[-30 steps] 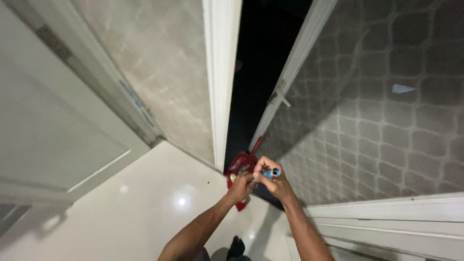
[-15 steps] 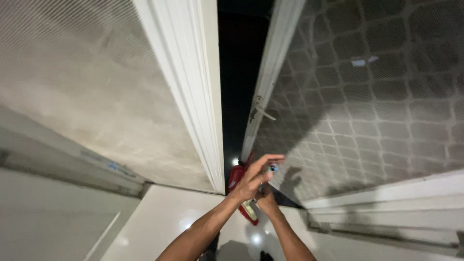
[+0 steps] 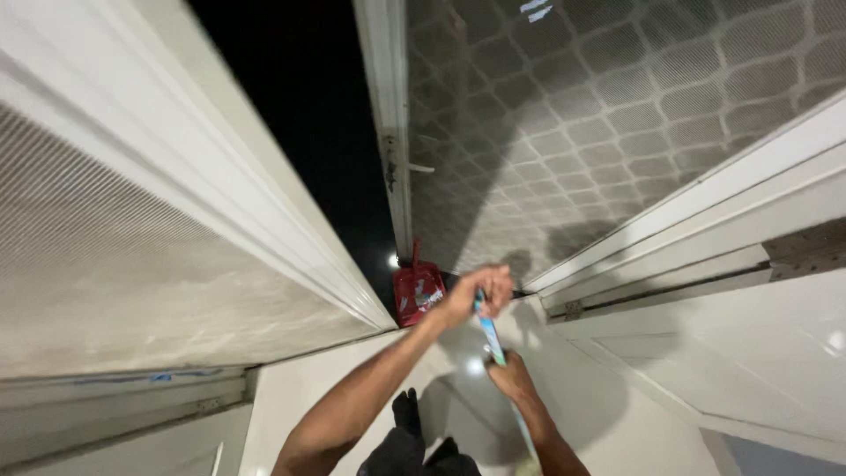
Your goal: The person sweeps small pieces of debris on a tiled floor using a broom and a dustpan. They gather the debris into a pile and sweep it into the dustpan.
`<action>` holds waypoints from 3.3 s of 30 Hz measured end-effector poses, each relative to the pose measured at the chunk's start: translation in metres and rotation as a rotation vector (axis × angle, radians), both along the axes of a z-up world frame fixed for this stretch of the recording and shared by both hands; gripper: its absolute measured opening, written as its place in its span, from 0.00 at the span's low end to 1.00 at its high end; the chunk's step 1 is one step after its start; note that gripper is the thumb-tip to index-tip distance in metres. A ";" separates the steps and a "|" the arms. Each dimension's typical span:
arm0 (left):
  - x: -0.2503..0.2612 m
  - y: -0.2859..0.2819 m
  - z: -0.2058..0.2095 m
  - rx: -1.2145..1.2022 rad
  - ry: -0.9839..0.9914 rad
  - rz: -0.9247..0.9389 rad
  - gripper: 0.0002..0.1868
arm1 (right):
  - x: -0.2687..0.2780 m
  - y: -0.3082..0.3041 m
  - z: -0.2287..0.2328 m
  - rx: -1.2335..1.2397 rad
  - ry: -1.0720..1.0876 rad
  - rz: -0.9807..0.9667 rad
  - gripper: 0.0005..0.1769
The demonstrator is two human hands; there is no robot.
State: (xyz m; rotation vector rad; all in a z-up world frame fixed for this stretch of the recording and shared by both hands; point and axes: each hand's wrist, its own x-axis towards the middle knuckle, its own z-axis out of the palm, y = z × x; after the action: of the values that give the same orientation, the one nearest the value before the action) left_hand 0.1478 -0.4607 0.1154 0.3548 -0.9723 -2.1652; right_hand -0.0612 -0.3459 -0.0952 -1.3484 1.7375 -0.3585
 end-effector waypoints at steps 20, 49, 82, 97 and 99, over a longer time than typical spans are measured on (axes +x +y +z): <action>0.015 0.007 0.032 -0.277 -0.185 -0.028 0.19 | 0.080 -0.051 0.016 -0.213 -0.376 -0.150 0.17; -0.207 0.103 0.057 -0.295 -0.189 0.441 0.21 | -0.153 -0.041 0.037 -0.675 -0.155 0.004 0.08; -0.020 0.048 0.119 -0.330 -0.044 0.183 0.18 | 0.020 -0.037 0.128 -0.225 -0.285 -0.012 0.11; -0.141 0.078 -0.107 -0.197 -0.099 -0.129 0.22 | -0.130 0.025 -0.040 -0.191 0.134 -0.260 0.24; -0.128 0.073 -0.102 -0.625 -0.246 0.093 0.16 | -0.106 0.014 -0.045 -0.263 -0.040 -0.259 0.29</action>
State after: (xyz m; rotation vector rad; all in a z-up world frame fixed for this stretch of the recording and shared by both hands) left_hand 0.0199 -0.3880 0.0134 0.3509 -1.6659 -1.6474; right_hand -0.1672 -0.3318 -0.1399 -1.2861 1.8837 -0.7766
